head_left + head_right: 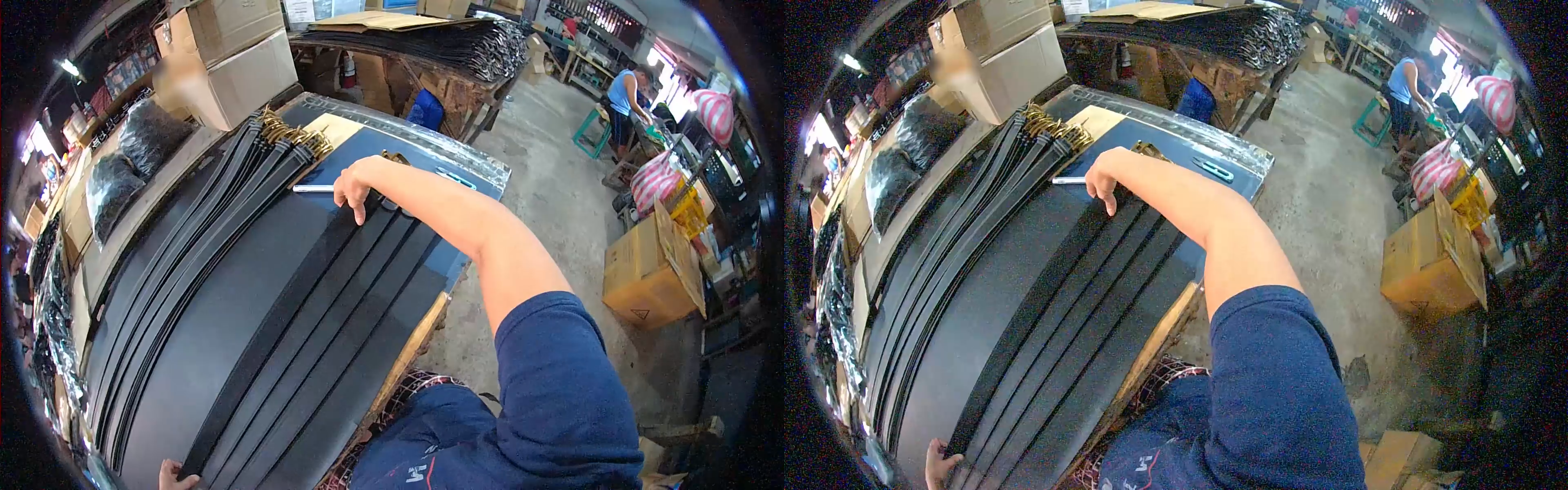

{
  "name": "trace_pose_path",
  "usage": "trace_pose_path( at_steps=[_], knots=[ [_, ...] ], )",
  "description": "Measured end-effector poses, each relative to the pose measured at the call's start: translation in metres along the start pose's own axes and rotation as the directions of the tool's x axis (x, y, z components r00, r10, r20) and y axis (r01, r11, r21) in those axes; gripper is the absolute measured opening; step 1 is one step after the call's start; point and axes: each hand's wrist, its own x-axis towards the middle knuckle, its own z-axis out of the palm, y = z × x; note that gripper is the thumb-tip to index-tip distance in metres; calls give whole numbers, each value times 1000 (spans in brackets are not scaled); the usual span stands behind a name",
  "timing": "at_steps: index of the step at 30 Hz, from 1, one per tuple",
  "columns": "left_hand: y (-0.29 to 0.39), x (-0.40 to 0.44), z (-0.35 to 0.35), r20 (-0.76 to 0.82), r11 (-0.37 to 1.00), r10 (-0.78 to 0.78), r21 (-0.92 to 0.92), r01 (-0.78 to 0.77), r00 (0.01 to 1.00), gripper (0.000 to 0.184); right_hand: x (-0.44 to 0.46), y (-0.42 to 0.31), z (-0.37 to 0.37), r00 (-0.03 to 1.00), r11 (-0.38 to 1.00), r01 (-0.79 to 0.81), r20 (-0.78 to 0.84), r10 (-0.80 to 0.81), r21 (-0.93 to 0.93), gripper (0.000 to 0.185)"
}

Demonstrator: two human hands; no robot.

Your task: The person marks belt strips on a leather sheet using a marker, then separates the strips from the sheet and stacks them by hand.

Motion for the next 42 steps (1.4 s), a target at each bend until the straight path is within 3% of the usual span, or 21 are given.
trace_pose_path(
  at_steps=[1, 2, 4, 6, 8, 10, 12, 14, 16, 17, 18, 19, 20, 23, 25, 28, 32, 37, 38, 40, 42],
  knots=[
    [-7, 5, 1, 1, 999, 41, -4, -41, 999, 67, 1, 8, 9, 990, 996, 82, -122, -77, 38, 69],
    [-15, 19, 6, -125, 973, 228, -12, -232, 965, 58, 2, 19, 14, 980, 990, 132, -155, -122, 55, 63],
    [-34, 28, 26, -375, 844, 509, 45, -534, 774, 43, -3, 22, 19, 941, 957, 280, -219, -258, 73, 53],
    [-21, 8, 29, -355, 917, 321, -115, -381, 878, 40, -2, 32, 30, 834, 895, 445, -377, -404, 25, 45],
    [11, -26, 27, -454, 905, 385, 15, -425, 804, 40, -23, 25, 30, 840, 910, 406, -426, -336, 83, 43],
    [19, -43, 24, -551, 889, 423, 102, -446, 719, 38, -32, 24, 40, 749, 915, 402, -593, -297, 49, 45],
    [13, -51, 19, -611, 885, 453, 220, -410, 650, 36, -43, 5, 32, 784, 959, 283, -572, -241, -16, 48],
    [13, -54, 14, -673, 913, 387, 183, -366, 631, 34, -40, -5, 41, 635, 938, 347, -730, -253, -24, 45],
    [1, -45, 19, -741, 896, 437, 309, -319, 509, 32, -35, -16, 48, 495, 929, 347, -815, -301, -132, 44],
    [-7, -34, 26, -779, 808, 583, 523, -272, 233, 30, -31, -28, 46, 510, 944, 307, -816, -272, -123, 41],
    [-7, -38, 29, -780, 853, 519, 447, -269, 349, 30, -18, -29, 55, 450, 953, 268, -856, -255, -144, 39],
    [-20, -28, 33, -765, 857, 515, 449, -252, 387, 30, -15, -36, 53, 465, 949, 255, -837, -289, -186, 36],
    [-31, -15, 45, -790, 870, 492, 445, -210, 365, 31, -9, -38, 56, 437, 931, 265, -830, -347, -250, 34],
    [-46, -10, 57, -836, 933, 360, 330, -145, 414, 32, 11, -37, 65, 542, 939, 275, -774, -327, -205, 37],
    [-57, -8, 60, -811, 939, 339, 323, -120, 476, 34, 10, -39, 62, 613, 943, 283, -723, -319, -176, 39],
    [-84, -2, 62, -826, 934, 340, 352, -61, 449, 34, 16, -31, 57, 599, 914, 331, -695, -397, -236, 43],
    [-98, 2, 59, -811, 929, 361, 355, -103, 461, 32, 25, -11, 49, 725, 932, 315, -589, -357, -178, 47],
    [-105, -3, 40, -774, 909, 415, 373, -186, 478, 27, 52, 26, 51, 538, 886, 316, -705, -462, -339, 45],
    [-107, -2, 37, -775, 905, 423, 392, -166, 469, 27, 48, 25, 47, 585, 907, 278, -694, -420, -315, 44],
    [-113, 3, 38, -793, 907, 415, 402, -128, 445, 28, 46, 18, 48, 516, 922, 234, -764, -388, -310, 43],
    [-113, 11, 39, -831, 919, 382, 388, -72, 405, 30, 33, -6, 46, 545, 950, 174, -778, -311, -258, 41]
  ],
)
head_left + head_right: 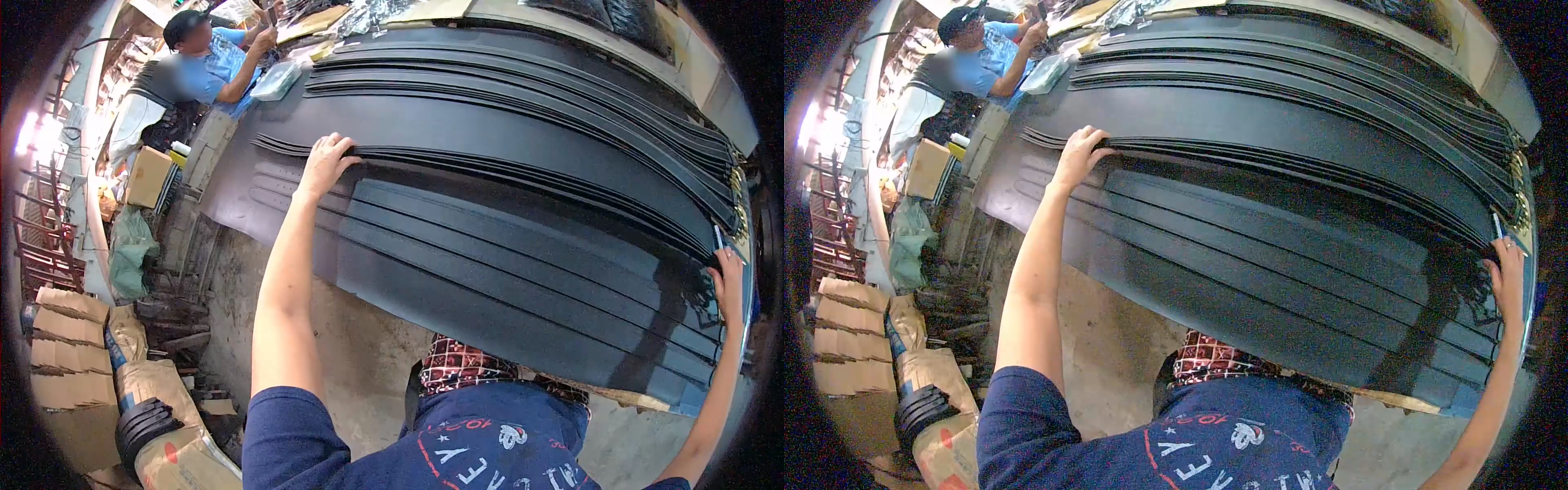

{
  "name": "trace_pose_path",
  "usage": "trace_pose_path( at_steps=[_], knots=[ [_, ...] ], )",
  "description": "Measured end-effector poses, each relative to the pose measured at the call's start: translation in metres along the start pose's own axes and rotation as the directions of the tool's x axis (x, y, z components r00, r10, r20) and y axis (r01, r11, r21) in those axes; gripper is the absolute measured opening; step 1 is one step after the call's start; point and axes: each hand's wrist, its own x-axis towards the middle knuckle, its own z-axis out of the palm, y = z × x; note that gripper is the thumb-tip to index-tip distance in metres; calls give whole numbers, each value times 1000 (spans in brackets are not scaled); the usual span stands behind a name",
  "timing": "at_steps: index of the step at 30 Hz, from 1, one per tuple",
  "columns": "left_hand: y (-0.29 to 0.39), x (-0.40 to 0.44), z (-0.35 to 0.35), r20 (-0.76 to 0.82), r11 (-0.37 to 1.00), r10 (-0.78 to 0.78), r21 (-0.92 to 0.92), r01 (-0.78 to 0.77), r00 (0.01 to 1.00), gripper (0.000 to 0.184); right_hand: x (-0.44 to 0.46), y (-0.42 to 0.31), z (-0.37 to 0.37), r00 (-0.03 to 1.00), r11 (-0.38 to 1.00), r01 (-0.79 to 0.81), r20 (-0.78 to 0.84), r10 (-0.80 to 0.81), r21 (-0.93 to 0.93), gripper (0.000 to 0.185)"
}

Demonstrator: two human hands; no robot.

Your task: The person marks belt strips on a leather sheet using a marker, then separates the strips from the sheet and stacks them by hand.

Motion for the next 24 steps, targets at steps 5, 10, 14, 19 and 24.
trace_pose_path(
  at_steps=[5, 10, 14, 19, 24],
  knots=[
    [5, -6, -3, -94, 968, -141, 195, 157, 986, 39, 2, -20, 7, 992, 989, 125, 10, -124, -82, 38],
    [-11, -11, -15, -47, 874, -426, 235, 425, 903, 41, 2, -5, 23, 994, 989, 8, 113, 9, -147, 45],
    [-53, -18, 4, 126, 763, -615, -153, 627, 779, 33, -6, 28, 72, 997, 980, -57, 48, 67, -192, 39],
    [-68, 6, -2, 509, 93, -800, -419, 903, 318, 49, 15, -10, 28, 281, 21, -942, 757, 589, 334, 54],
    [-58, 9, -6, 402, 260, -828, -341, 903, 390, 45, 23, -68, 35, 426, 237, -846, 336, 840, 477, 56]
  ],
)
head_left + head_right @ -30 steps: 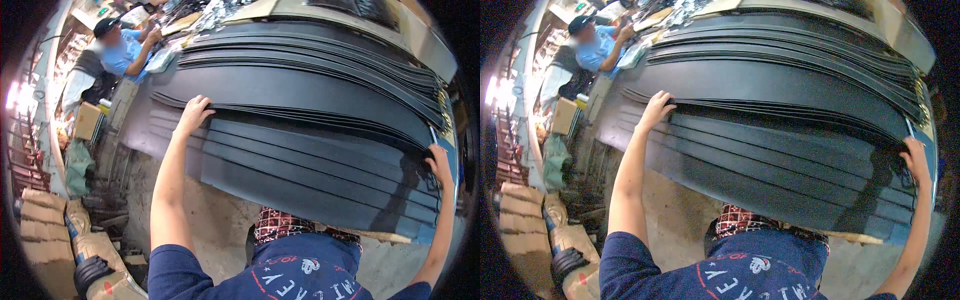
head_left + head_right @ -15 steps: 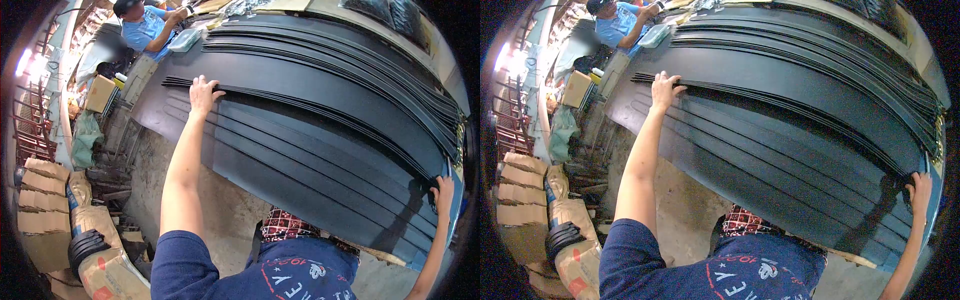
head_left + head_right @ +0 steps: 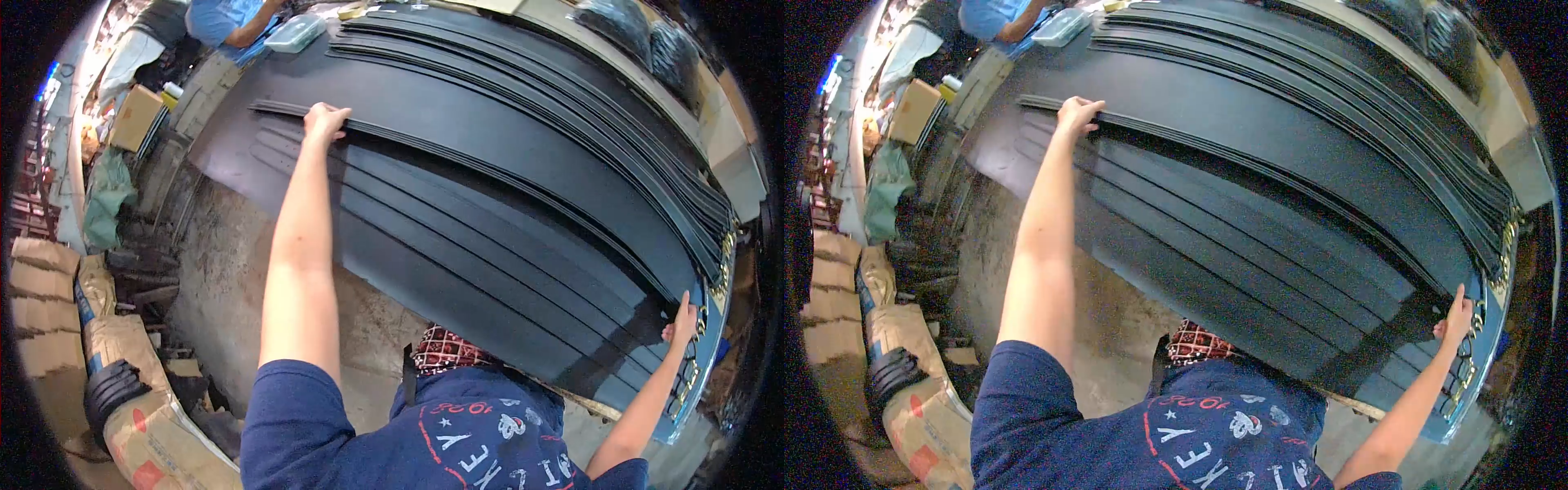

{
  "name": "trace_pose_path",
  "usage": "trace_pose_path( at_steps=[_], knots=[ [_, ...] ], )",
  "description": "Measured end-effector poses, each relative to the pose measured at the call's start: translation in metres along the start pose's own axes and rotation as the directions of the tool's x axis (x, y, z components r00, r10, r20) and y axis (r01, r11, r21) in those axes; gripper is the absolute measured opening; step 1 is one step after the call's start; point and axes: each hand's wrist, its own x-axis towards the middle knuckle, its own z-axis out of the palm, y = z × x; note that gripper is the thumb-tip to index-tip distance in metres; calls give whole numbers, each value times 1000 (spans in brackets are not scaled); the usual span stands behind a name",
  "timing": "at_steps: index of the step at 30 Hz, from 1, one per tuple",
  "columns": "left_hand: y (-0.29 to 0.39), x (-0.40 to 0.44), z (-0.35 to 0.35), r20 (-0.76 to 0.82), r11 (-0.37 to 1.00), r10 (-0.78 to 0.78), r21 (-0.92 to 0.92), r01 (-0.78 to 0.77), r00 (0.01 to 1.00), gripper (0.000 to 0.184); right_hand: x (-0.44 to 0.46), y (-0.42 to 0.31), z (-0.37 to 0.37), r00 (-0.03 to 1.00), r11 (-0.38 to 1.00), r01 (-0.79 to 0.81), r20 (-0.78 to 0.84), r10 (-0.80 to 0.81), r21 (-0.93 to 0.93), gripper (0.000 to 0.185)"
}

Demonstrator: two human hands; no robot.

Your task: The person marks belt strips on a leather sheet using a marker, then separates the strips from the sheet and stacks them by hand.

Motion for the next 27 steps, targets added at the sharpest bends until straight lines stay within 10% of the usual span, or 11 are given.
trace_pose_path(
  at_steps=[6, 10, 14, 16, 27],
  knots=[
    [-14, 1, 12, -103, 902, -54, -433, 4, 993, 30, -31, -5, 29, 842, 967, 133, -540, 6, 218, 76],
    [-28, 1, 11, -67, 835, -29, -550, -12, 997, 30, -52, -15, 30, 793, 844, 203, -589, 155, 496, 78],
    [-51, 12, 1, -17, 649, -23, -761, 2, 1000, 40, -77, -29, 16, 859, 536, 217, -420, 291, 816, 65],
    [-57, 14, -10, -21, 571, 32, -820, -35, 999, 40, -60, -12, 1, 947, 135, 164, -194, 255, 977, 53],
    [-1, 72, -96, -173, 395, 266, -878, -271, 948, 45, -54, -80, -73, 990, -147, 116, -125, -57, 982, 26]
  ],
)
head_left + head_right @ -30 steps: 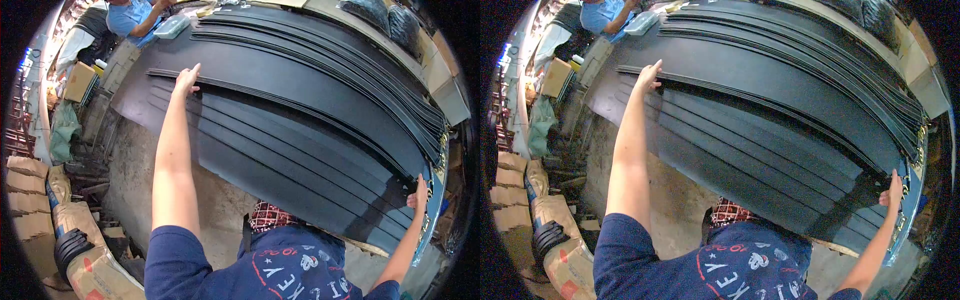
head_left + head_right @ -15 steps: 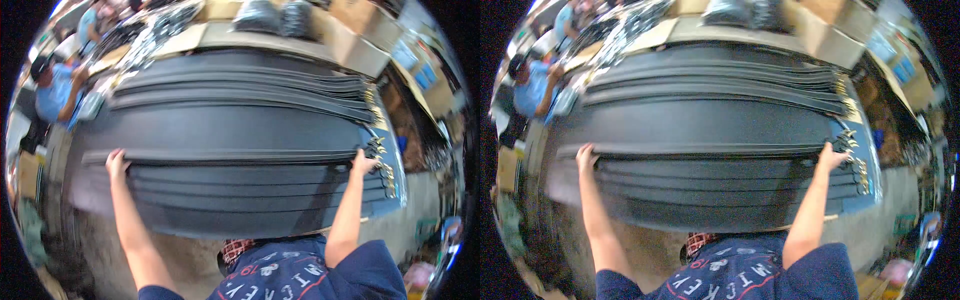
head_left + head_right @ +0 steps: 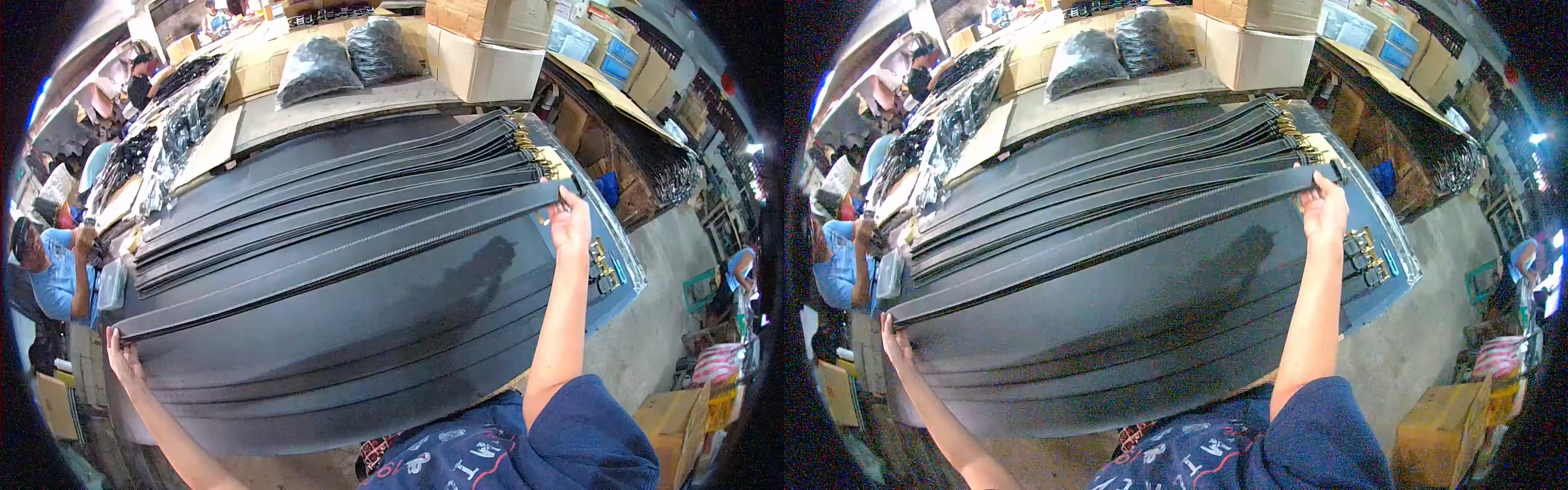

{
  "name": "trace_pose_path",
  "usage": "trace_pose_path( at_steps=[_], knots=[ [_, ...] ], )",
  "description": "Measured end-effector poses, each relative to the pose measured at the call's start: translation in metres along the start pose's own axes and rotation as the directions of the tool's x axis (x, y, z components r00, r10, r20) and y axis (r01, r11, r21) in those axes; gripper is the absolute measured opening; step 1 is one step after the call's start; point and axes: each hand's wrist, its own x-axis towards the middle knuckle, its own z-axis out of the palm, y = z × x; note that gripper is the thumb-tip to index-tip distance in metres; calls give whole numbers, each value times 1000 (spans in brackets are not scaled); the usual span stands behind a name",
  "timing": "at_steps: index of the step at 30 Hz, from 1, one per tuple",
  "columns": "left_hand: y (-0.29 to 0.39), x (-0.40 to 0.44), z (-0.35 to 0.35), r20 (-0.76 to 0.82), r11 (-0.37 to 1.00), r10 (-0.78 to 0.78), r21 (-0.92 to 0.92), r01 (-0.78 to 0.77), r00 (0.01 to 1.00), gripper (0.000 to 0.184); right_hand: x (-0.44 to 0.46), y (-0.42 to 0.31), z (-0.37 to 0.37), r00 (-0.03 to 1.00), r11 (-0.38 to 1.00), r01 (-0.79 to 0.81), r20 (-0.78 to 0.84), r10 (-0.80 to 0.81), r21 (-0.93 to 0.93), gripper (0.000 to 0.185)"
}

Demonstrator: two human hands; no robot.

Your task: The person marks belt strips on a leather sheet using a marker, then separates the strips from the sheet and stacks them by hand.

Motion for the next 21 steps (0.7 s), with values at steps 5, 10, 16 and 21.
trace_pose_path(
  at_steps=[5, 10, 16, 21],
  knots=[
    [0, 63, 56, 43, 998, -35, 48, 33, 998, 47, 81, 0, 16, 983, 943, 176, -5, -185, -284, 46],
    [-10, 83, 159, 258, 1000, 18, 20, -24, 966, 48, 177, 14, 42, 890, 754, 388, 2, -457, -530, 42],
    [-37, 96, 258, 59, 997, 35, 67, -39, 998, 52, 281, 90, -13, 897, 759, 345, -43, -439, -553, 50],
    [-55, 79, 281, 44, 987, -33, 156, 26, 998, 46, 314, 121, -77, 933, 800, 271, -58, -355, -535, 68]
  ],
)
